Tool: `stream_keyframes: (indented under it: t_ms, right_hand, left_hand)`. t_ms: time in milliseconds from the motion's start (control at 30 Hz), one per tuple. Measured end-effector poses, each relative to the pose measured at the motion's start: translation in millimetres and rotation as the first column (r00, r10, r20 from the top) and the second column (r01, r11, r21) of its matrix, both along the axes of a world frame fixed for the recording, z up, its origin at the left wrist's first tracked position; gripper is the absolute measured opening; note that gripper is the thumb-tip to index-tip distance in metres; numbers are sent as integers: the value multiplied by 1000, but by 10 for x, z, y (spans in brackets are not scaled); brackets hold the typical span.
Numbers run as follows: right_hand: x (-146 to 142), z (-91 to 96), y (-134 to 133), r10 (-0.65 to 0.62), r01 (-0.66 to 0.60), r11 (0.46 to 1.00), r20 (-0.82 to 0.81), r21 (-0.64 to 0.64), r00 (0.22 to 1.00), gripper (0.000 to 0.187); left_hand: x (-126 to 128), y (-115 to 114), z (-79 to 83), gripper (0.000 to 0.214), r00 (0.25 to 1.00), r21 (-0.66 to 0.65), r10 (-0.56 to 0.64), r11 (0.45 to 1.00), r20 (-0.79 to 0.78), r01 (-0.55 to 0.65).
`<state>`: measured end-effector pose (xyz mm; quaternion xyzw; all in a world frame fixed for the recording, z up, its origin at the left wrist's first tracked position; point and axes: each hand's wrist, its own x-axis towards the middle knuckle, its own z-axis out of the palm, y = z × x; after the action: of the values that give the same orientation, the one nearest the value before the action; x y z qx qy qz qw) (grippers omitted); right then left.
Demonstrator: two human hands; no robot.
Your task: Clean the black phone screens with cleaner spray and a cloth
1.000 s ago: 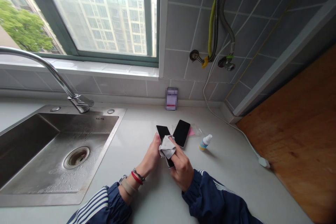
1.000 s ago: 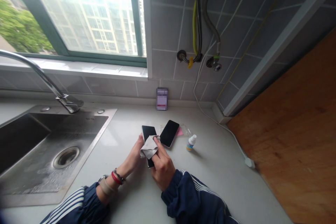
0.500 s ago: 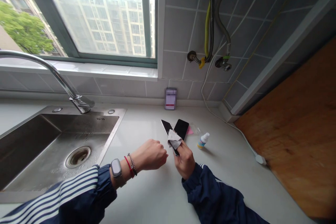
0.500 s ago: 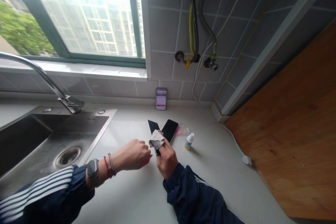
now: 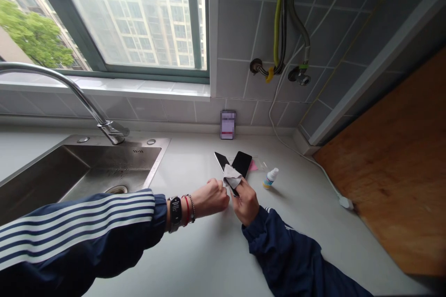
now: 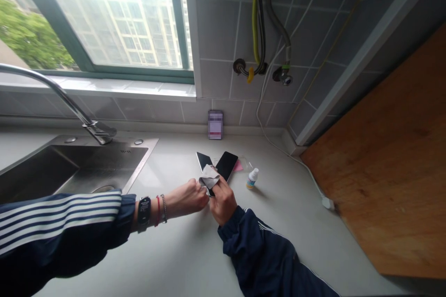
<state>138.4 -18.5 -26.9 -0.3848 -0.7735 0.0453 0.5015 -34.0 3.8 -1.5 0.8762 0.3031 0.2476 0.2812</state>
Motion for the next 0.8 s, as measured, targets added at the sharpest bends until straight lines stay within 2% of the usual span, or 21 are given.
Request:
stream_keyframes:
  t_ms: [167,300,533,667,800]
  right_hand:
    - [-10,32,-26,-13,13,1000,-5,12,1000,60]
    - [-12,14,-27,-2,2,1000,7,3,1000,66]
    - [-13,6,-18,-9,9,1000,3,1,1000,57]
    - [-16,9,-18,-8,8,1000,6,-1,1000,60]
    - [-14,-11,-17,-18,18,1000,19,-17,1000,67]
  left_hand:
    - [32,96,-25,51,990,-41,64,997,123,-59]
    - [44,184,-76,49,987,-51,75,996,144,-69]
    - [41,253,-94,36,985,-99,114,990,132,-101]
    - [5,287,-90,23,967,-141,211,971,141,-191]
    - [-14,247,-47,17,907,-193,375,920,191,-340]
